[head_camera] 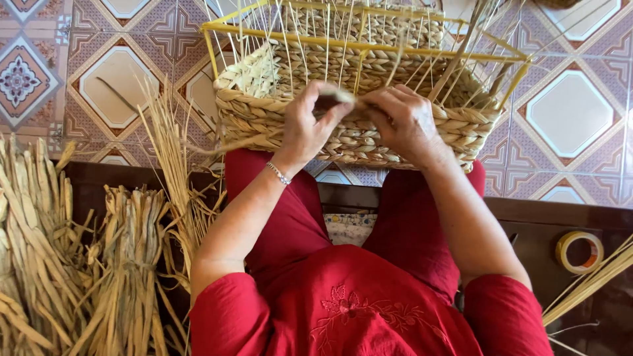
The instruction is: The person weaves strips of dried plant material by hand through and around the frame of a basket to construct its sides.
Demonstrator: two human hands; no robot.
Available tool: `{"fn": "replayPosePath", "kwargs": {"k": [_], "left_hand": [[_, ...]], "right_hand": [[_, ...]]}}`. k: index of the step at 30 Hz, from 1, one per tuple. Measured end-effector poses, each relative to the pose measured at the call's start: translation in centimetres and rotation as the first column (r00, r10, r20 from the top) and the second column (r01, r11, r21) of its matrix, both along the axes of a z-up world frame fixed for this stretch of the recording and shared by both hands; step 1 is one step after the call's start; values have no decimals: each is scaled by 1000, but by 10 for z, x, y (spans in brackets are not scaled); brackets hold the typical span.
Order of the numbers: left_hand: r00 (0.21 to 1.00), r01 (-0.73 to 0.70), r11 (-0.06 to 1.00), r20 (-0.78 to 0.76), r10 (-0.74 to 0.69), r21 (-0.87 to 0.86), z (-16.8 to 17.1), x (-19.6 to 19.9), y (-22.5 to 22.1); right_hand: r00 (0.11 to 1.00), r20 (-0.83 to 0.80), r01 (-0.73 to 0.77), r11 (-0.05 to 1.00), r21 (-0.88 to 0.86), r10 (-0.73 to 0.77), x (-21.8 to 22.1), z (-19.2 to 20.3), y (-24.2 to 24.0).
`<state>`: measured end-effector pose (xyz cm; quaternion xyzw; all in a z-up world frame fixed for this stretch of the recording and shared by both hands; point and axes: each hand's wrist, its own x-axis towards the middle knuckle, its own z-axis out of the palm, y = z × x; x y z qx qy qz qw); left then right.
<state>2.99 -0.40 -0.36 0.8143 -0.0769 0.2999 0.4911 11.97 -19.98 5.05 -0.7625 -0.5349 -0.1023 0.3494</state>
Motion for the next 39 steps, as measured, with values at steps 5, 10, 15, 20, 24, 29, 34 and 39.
{"fn": "replayPosePath", "kwargs": {"k": [5,10,15,20,24,29,34,39], "left_hand": [[991,-18,955,-119,55,296,-20,30,-2],[966,42,855,-240,99,518,-25,57,1],[923,70,992,-384,-24,108,-5,54,3],[996,-75,944,60,59,321,-20,24,2],[985,-172,830,69,160,531,-29,-7,-2],[957,-241,793,2,290,559,-19,-9,21],[959,-276,783,106,262,557,-14,-11,43],[969,-217,742,47,244,634,-20,-7,45]], "right_hand": [[970,-159,200,975,94,-184,-3,-16,12],[968,3,252,966,60,-252,4,-34,22],[974,113,205,977,-60,-197,-1,-32,20],[975,-134,167,983,-74,-176,3,-28,13],[925,-310,238,971,24,-219,-4,-21,19],[952,-256,207,967,148,-165,-12,-17,9],[858,-274,511,776,369,-435,-21,-36,-69],[613,-342,782,607,139,-712,-14,-82,-147]]}}
